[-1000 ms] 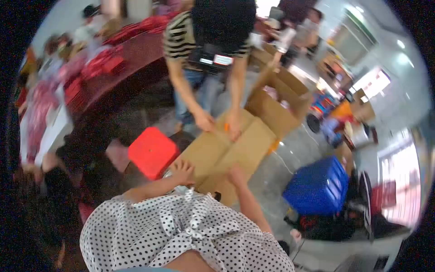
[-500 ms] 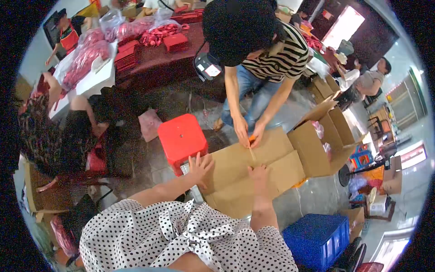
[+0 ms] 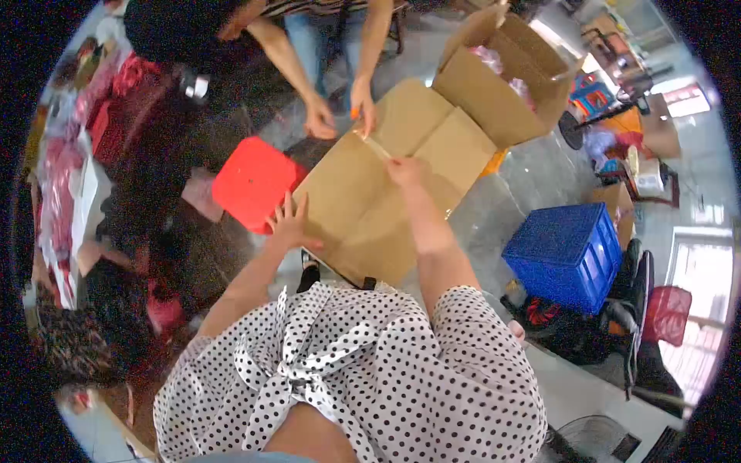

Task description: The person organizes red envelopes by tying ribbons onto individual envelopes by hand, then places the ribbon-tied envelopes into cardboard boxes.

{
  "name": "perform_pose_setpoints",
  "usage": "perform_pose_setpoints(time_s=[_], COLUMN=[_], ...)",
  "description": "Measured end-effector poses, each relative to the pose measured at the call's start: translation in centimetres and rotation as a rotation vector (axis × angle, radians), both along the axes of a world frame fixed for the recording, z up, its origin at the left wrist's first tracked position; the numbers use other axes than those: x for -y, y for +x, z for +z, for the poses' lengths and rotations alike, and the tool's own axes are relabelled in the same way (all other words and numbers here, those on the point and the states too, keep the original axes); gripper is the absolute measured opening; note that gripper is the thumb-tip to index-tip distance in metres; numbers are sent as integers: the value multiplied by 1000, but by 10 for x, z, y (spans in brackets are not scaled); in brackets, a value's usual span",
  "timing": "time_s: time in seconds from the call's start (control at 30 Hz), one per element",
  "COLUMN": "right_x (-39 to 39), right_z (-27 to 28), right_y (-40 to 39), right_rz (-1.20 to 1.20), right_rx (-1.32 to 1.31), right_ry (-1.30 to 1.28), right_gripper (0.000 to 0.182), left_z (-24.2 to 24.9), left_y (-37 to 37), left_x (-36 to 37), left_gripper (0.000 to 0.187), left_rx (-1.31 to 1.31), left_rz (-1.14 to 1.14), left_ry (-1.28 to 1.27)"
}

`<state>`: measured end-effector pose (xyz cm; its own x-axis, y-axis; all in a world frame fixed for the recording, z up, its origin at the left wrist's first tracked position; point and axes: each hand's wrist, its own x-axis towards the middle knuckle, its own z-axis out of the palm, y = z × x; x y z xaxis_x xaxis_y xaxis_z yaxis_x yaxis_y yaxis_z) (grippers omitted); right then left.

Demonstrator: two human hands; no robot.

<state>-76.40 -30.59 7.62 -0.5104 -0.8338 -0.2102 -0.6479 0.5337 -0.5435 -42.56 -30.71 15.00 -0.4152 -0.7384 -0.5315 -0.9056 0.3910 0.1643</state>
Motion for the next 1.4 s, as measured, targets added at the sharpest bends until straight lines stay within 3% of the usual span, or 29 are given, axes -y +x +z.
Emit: perform_pose_setpoints(time_s=[0.17, 0.3, 0.4, 0.5, 0.57, 0.6, 0.7, 0.73, 0.8, 0.87, 1.0, 1.07, 1.4], right_x=[-10, -9, -12, -11, -11, -13, -18, -23, -22, -24, -30, -31, -33], right_z=[22, -11, -7, -29, -11, -8, -21, -52, -54, -15, 4, 9, -6], right_y=[5, -7, 3, -1, 2, 3, 2, -12, -13, 7, 17, 22, 15], right_rz=[12, 32, 5, 27, -30, -8, -50, -49, -24, 10, 42, 90, 101], right_rx=[41, -53, -32, -160, 122, 105, 61, -71, -206, -228, -74, -128, -116], right_ry=[-96, -147, 49, -77, 109, 124, 48, -79, -205, -16, 11, 106, 84], right_gripper=[36, 32, 37, 37, 40, 40, 48, 54, 60, 69, 70, 71, 70], left_z=[-10, -20, -22, -24, -26, -27, -23, -24, -26, -29, -29, -29, -30], left_y=[10, 15, 19, 21, 24, 23, 22, 22, 24, 25, 25, 26, 27], left_x=[-4, -9, -14, -13, -15, -15, -16, -18, -21, -22, -20, -21, -23], left_gripper=[136, 134, 134, 132, 132, 132, 133, 133, 133, 133, 134, 134, 135], left_rx=[-44, -81, -107, -118, -151, -167, -119, -133, -164, -191, -199, -209, -205], left_rz=[10, 24, 32, 50, 56, 80, 52, 74, 62, 80, 74, 80, 83], left_ry=[6, -5, -40, 3, 12, 23, 58, 68, 57, 68, 109, 111, 132])
